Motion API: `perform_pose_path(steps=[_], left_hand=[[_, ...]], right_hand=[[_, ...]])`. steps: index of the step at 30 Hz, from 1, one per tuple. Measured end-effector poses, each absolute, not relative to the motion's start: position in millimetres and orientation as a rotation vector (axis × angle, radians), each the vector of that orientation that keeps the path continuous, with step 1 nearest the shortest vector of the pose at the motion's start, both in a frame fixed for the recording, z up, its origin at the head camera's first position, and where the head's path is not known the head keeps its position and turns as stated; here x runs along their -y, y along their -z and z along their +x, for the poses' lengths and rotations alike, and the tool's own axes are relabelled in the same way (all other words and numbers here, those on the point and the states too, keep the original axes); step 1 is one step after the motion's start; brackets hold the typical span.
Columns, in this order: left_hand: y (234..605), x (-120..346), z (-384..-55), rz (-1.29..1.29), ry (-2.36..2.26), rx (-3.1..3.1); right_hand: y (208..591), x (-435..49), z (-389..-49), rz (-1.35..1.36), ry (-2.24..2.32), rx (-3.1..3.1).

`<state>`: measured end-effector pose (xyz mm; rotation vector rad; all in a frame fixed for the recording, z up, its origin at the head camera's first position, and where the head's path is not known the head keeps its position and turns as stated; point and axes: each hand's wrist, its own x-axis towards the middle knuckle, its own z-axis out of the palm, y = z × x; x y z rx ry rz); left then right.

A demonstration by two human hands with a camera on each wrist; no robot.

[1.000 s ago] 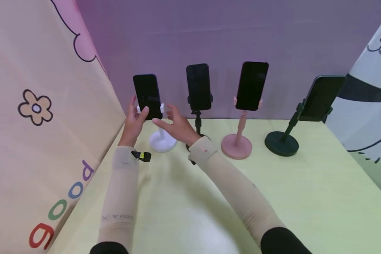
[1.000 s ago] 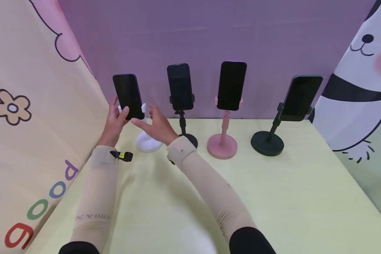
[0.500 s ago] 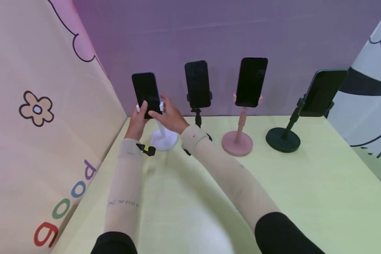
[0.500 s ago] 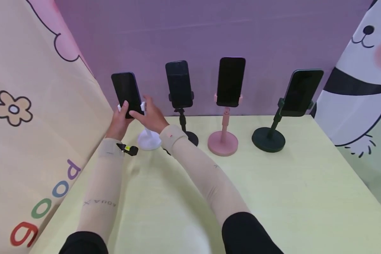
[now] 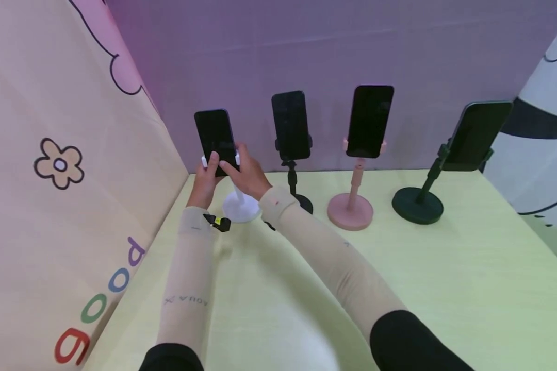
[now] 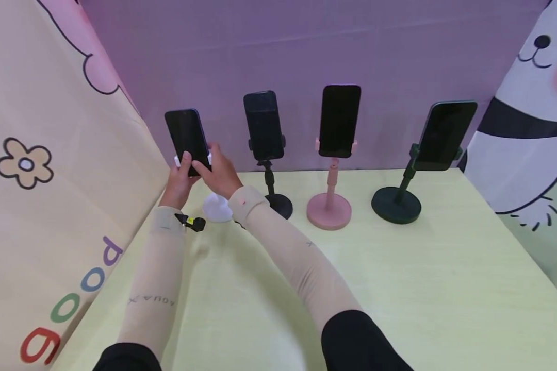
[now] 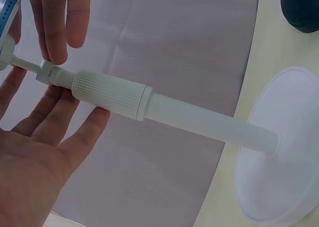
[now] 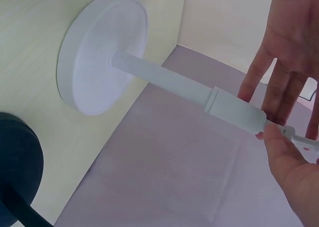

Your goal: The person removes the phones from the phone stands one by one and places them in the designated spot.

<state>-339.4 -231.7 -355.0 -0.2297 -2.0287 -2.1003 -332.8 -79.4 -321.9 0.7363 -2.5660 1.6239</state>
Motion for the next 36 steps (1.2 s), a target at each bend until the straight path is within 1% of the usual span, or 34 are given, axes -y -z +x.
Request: perform_pose_path(steps=[10, 18, 27, 31, 36], left_hand=[[355, 233, -334, -0.165, 2.018, 2.104], [352, 232, -332, -0.226, 1.995, 2.132], [353, 232, -327, -0.144, 1.930, 2.277], [353, 235, -323, -0.166, 1.924, 2.295], [355, 236, -318, -0.126, 1.823, 2.379]], right_hand=[[323, 78, -328, 0.756, -1.631, 2.584], [321, 69, -329, 0.808, -1.608, 2.641], [319, 62, -324, 0.747, -1.595, 2.733], [318, 60, -321, 0.772, -1.587, 2.742], [317, 54, -316, 0.792, -1.537, 2.767]])
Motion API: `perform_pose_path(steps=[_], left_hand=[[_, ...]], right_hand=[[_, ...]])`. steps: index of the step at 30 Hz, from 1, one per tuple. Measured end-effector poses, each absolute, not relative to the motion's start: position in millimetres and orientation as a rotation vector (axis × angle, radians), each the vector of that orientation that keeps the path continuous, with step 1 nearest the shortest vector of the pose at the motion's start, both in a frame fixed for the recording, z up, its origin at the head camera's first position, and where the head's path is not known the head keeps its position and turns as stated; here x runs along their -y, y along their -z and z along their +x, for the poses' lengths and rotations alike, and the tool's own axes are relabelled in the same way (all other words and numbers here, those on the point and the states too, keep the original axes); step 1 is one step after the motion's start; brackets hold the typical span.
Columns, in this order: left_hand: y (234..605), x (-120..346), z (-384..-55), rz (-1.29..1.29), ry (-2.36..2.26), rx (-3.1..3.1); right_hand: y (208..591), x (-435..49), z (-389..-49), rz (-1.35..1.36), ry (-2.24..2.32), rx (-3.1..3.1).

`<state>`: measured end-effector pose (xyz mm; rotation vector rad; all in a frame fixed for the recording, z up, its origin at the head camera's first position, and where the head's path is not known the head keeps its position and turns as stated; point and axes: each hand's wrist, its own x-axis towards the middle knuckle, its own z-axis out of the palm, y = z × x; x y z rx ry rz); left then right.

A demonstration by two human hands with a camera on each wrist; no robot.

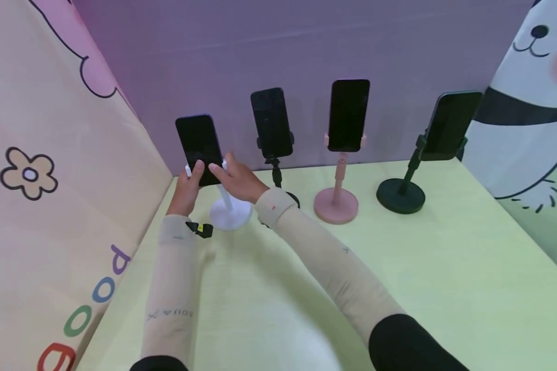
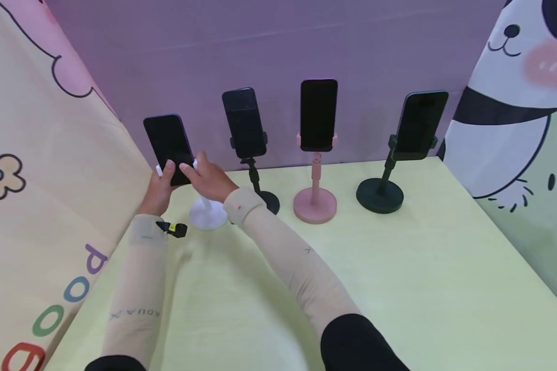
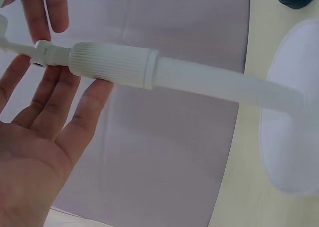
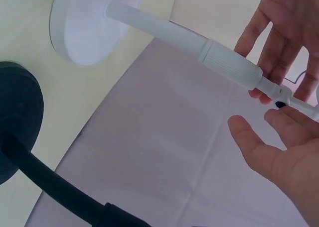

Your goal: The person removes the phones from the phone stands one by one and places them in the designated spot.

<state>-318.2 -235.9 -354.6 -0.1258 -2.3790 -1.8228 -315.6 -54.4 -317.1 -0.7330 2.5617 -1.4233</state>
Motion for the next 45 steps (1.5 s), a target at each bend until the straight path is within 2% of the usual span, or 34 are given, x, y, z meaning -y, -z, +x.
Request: perform_pose_path(steps=[9, 36, 45], left_hand=[[356, 231, -303, -0.048, 1.725, 2.475], [352, 183, -259, -0.367, 1.659, 2.305], [356, 162, -239, -0.401, 1.604, 2.208]], right_hand=[[317, 44, -302, -0.768, 1.386, -2.557], [311, -5, -262, -0.942, 1.307, -2.621], [315, -22, -240, -0.865, 1.272, -2.624]])
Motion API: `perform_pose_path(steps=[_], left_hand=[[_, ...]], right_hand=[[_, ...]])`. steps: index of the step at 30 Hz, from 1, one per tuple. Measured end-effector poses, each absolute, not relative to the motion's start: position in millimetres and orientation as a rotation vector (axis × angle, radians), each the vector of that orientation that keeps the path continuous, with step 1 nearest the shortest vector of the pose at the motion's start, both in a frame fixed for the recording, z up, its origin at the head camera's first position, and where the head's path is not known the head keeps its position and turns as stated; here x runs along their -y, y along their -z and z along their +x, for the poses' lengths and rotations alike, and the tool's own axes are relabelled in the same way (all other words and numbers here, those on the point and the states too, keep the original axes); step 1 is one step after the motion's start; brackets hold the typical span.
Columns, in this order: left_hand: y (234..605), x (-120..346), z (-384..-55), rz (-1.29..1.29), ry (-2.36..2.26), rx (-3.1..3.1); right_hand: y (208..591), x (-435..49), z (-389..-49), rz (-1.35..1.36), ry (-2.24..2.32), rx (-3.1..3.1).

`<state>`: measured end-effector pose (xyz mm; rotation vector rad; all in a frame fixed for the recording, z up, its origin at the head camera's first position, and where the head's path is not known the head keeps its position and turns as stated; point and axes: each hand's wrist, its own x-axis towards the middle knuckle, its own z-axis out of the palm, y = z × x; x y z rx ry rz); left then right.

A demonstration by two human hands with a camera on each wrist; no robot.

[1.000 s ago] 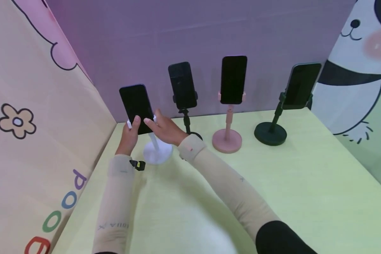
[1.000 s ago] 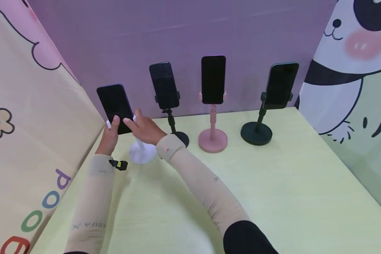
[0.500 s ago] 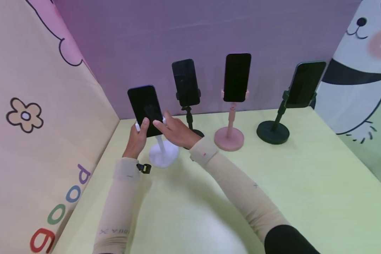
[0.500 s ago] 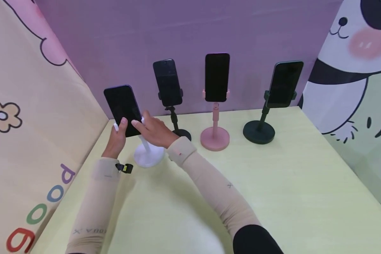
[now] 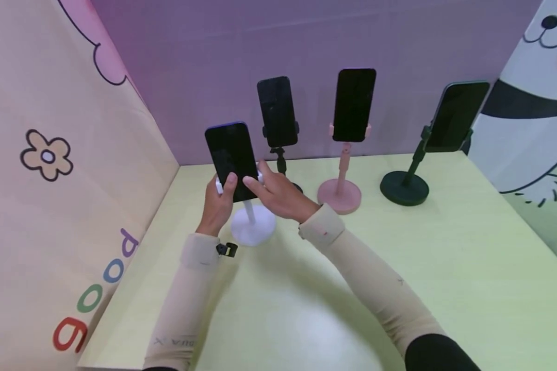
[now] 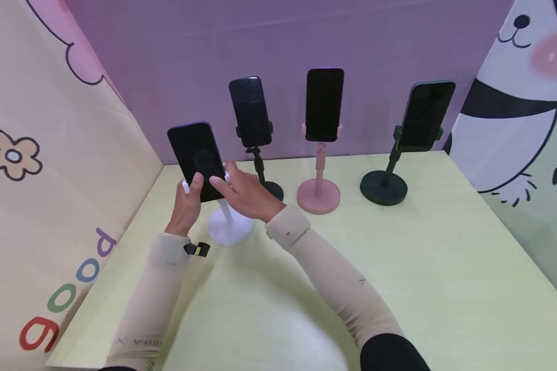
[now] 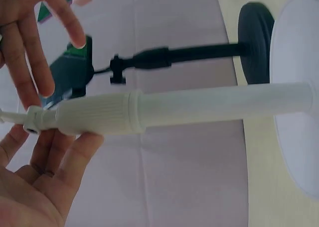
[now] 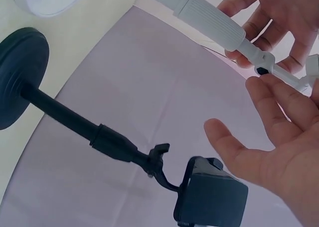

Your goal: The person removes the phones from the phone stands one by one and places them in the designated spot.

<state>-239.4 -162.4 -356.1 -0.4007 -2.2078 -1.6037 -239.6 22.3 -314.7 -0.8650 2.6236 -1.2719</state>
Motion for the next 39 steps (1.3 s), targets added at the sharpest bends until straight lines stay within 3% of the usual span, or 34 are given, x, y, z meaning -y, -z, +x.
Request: perform_pose_path(steps=[17, 39], left_hand=[[358, 120, -224, -0.510, 1.620, 2.226], [358, 53, -223, -0.819, 1.670, 2.234]], right_hand=[[325, -66, -213, -1.041, 1.472, -2.654], [324, -131, -195, -1.143, 1.378, -2.902]])
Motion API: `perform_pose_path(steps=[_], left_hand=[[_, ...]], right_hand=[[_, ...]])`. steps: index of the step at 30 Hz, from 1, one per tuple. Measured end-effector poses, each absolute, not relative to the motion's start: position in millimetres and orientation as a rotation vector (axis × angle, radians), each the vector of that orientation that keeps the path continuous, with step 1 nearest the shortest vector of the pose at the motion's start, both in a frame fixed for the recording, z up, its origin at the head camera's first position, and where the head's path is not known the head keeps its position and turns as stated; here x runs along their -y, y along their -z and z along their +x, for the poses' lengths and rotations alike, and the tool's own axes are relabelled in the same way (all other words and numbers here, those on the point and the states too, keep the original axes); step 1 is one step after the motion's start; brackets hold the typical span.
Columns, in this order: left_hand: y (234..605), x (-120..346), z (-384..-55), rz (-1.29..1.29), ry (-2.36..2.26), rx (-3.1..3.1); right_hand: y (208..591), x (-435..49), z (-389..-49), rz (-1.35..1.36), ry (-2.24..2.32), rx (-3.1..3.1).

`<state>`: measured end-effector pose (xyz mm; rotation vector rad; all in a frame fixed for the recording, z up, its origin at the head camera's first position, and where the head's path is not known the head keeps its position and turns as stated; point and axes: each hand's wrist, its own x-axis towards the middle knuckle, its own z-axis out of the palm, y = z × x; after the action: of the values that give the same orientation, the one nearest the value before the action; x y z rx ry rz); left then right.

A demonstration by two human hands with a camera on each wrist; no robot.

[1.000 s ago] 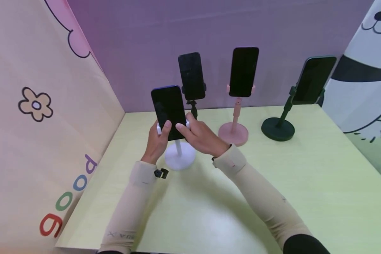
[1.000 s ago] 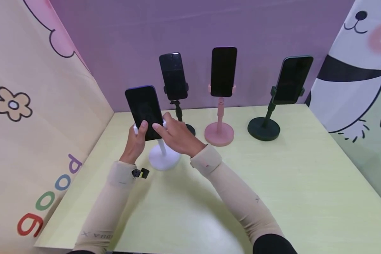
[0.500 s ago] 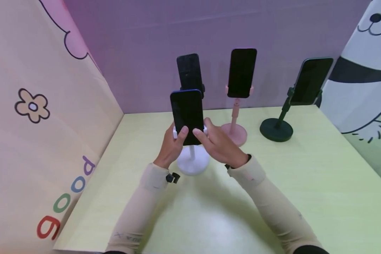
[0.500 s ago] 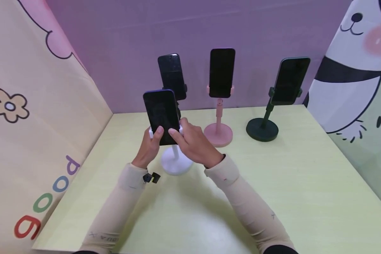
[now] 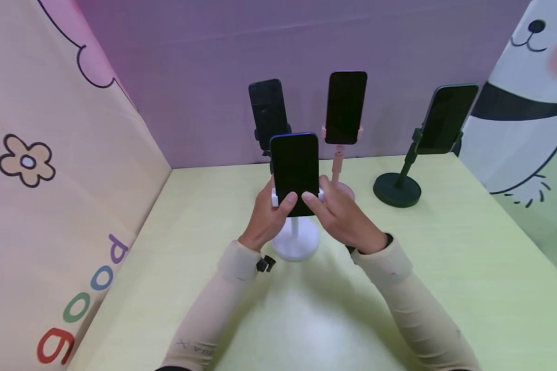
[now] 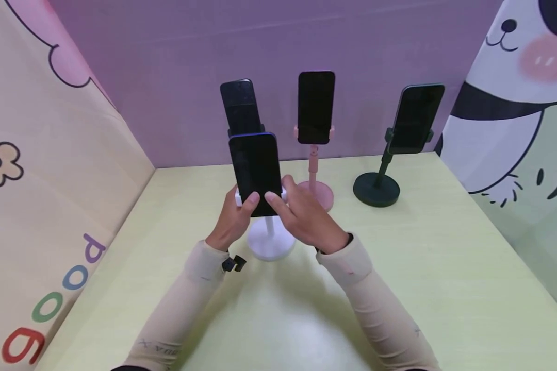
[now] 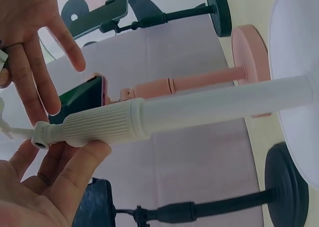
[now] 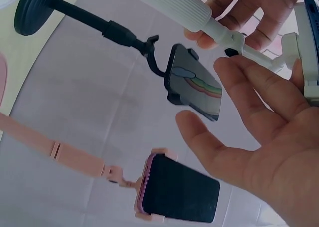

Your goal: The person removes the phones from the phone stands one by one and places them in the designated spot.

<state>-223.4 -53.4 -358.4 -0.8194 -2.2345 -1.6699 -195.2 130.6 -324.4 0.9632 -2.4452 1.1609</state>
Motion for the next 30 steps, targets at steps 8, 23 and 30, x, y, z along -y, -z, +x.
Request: perform_pose_path(steps=[8, 23, 30], left_hand=[[355, 42, -225, -0.831, 1.538, 2.309], [357, 44, -224, -0.922, 1.468, 2.335], [347, 55, -228, -0.958, 1.451, 2.419]], right_hand=[[317, -147, -191, 0.940, -1.228, 2.527], [324, -156, -190, 0.949, -1.375, 2.604], [319, -154, -190, 0.939, -1.354, 2.599]])
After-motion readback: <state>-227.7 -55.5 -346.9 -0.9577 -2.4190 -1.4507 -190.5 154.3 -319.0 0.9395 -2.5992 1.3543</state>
